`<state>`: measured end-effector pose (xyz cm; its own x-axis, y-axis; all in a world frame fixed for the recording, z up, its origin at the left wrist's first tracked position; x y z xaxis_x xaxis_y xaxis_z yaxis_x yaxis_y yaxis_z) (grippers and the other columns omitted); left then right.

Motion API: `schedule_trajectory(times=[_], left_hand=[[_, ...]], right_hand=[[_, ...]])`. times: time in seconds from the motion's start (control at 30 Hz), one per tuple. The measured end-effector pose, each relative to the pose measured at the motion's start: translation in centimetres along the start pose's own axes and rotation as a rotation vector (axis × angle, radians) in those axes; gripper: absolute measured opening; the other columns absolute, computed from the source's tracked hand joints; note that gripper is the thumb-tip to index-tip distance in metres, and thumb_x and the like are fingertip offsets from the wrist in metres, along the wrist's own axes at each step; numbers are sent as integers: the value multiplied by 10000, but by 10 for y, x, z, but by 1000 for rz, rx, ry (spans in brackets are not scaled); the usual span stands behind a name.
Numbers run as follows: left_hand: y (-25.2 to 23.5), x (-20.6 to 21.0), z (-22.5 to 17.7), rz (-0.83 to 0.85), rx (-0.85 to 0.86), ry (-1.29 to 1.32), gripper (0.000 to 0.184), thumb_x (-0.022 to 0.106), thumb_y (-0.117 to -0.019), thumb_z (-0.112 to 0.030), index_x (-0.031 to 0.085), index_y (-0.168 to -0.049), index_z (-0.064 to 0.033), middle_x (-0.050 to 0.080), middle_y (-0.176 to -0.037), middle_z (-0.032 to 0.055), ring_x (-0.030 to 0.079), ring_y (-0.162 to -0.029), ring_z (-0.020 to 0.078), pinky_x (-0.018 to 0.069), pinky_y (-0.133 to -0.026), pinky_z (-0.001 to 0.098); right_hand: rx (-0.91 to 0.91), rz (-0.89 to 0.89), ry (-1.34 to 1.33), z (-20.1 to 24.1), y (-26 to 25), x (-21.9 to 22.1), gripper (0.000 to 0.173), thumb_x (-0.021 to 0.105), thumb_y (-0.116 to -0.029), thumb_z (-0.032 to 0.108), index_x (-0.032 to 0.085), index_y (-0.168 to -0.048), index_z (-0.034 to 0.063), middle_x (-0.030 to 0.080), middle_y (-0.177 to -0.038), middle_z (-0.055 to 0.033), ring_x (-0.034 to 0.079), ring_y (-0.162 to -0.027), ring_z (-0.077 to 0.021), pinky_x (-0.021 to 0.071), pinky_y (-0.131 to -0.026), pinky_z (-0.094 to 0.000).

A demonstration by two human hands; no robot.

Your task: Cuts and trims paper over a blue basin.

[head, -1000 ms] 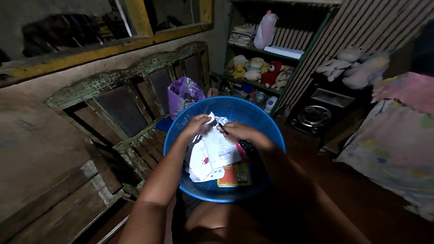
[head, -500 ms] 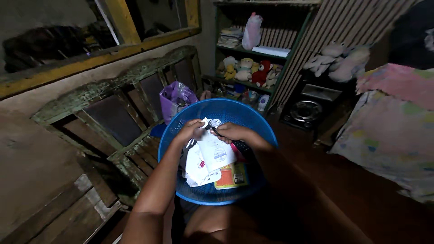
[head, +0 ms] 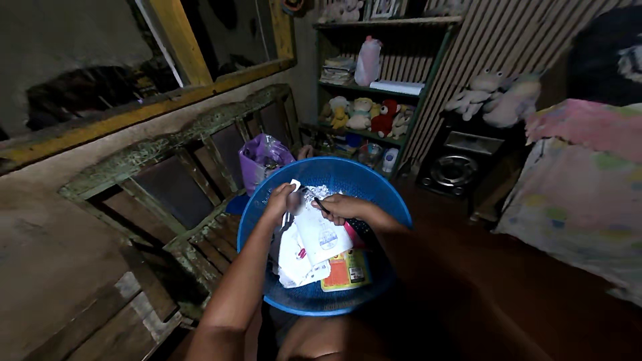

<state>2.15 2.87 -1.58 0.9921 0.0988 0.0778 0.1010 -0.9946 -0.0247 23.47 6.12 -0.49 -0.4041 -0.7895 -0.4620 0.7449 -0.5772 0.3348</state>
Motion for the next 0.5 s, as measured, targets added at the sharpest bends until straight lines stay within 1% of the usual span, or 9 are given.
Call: schedule_trajectory(times=[0.07, 0.13, 0.27, 0.37, 0.5], left_hand=[[0, 1, 0, -42, 20, 5, 310, 385, -1118, -293, 580, -1123, -52, 534, -635, 26, 484, -472, 110, 473, -474, 263], [2, 6, -1, -50, 57, -13, 308, 388, -1115, -277, 583, -1110, -39, 562, -651, 43, 522, -489, 127, 502, -490, 282], [8, 24, -4, 3, 86, -45, 298, 388, -1126, -260, 558, -1064, -24, 591, -674, 64, 574, -520, 151, 531, -509, 295], [13, 34, -2, 39, 81, -28, 302, 398, -1126, -269, 557, -1081, -17, 617, -688, 82, 598, -535, 159, 551, -533, 313], [11, 37, 0, 74, 78, -14, 318, 394, -1128, -277, 557, -1087, -7, 644, -709, 112, 635, -564, 191, 579, -567, 343]], right_hand=[[-12, 7, -8, 0, 0, 3, 709, 372, -987, 741, 636, -1042, 86, 608, -821, -31, 603, -636, -142, 539, -593, -336], [-37, 7, -25, 0, -1, 6, 701, 374, -989, 737, 636, -1017, 88, 609, -804, -27, 603, -619, -139, 535, -575, -324], [-59, -2, -38, 1, -2, 9, 686, 364, -1006, 714, 634, -1027, 84, 603, -788, -28, 598, -607, -138, 534, -572, -321], [-62, -25, -37, 1, -1, 9, 680, 342, -1020, 699, 630, -1045, 84, 605, -801, -32, 600, -621, -142, 534, -583, -326], [-77, -52, -41, 1, 0, 9, 672, 345, -1025, 691, 638, -1048, 87, 613, -800, -31, 599, -615, -137, 533, -581, -324]])
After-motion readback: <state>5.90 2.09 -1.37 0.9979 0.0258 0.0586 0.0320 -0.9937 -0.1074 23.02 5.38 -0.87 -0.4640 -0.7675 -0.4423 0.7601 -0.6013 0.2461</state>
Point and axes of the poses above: each hand's wrist, its own y-axis away from the middle knuckle, its own x-axis out of the palm, z = x × y, the point moved 4 cm from there along -y, towards the middle knuckle
